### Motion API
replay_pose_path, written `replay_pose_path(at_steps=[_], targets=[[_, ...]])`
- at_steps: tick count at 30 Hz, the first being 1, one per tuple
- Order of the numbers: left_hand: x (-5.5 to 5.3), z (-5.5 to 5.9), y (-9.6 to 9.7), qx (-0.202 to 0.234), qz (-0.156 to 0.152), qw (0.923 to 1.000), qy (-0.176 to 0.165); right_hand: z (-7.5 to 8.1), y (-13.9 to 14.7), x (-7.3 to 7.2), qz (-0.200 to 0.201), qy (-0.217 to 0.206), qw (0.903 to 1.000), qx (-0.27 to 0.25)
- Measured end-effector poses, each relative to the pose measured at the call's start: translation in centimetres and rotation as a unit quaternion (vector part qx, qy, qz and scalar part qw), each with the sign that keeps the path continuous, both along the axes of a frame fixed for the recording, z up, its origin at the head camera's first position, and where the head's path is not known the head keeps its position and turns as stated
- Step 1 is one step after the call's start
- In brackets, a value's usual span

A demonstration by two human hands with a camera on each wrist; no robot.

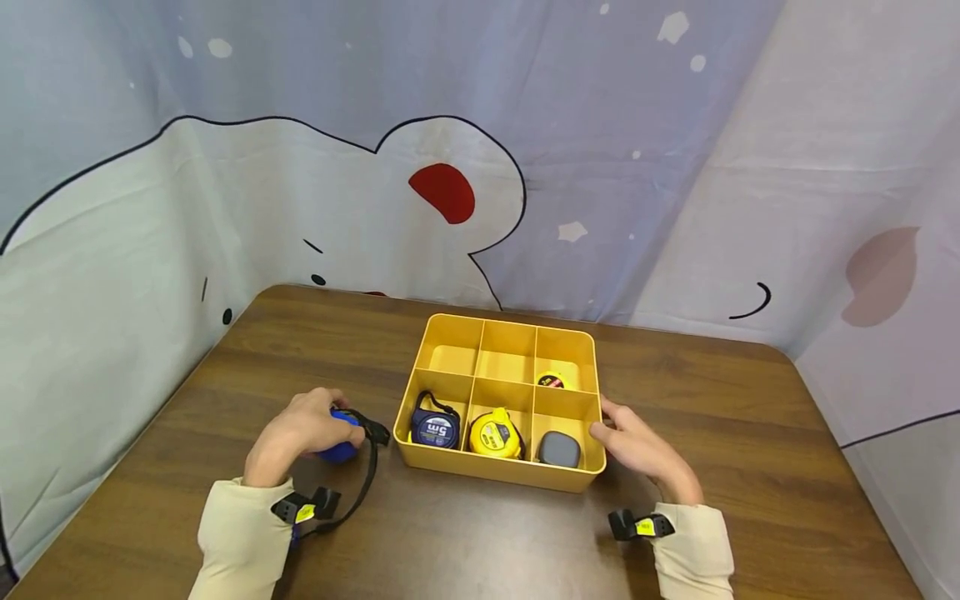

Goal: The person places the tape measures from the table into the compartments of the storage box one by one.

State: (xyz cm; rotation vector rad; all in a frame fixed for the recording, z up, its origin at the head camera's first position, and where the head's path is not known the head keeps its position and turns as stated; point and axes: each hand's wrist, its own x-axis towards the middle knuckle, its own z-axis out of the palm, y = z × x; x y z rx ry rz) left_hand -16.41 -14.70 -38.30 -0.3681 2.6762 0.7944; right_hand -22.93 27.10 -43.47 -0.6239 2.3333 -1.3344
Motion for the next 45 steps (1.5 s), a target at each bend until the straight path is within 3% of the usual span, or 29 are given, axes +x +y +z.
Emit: replay_pose_path(at_steps=[12, 17, 25, 45], targets=[[0.3, 0.6, -0.5, 0.008, -0.013, 0.9999, 0.0, -0.2, -0.6, 0.2, 0.005, -0.002, 0.9999, -0.009], [-0.1, 1.5, -0.5, -0.002, -0.021, 0.9998, 0.003, 0.2, -0.3, 0.3, 0.002, -0.008, 0.9998, -0.017], [-0.4, 3.1, -0.6, -0.025, -0.036, 0.999, 0.009, 0.2, -0.1, 0.3, 0.003, -0.066, 0.9963, -0.054], [-2.0, 6.7, -0.1, -0.025, -0.062, 0.9976, 0.017, 0.3, -0.1, 0.3, -0.002, -0.078, 0.9954, -0.057]])
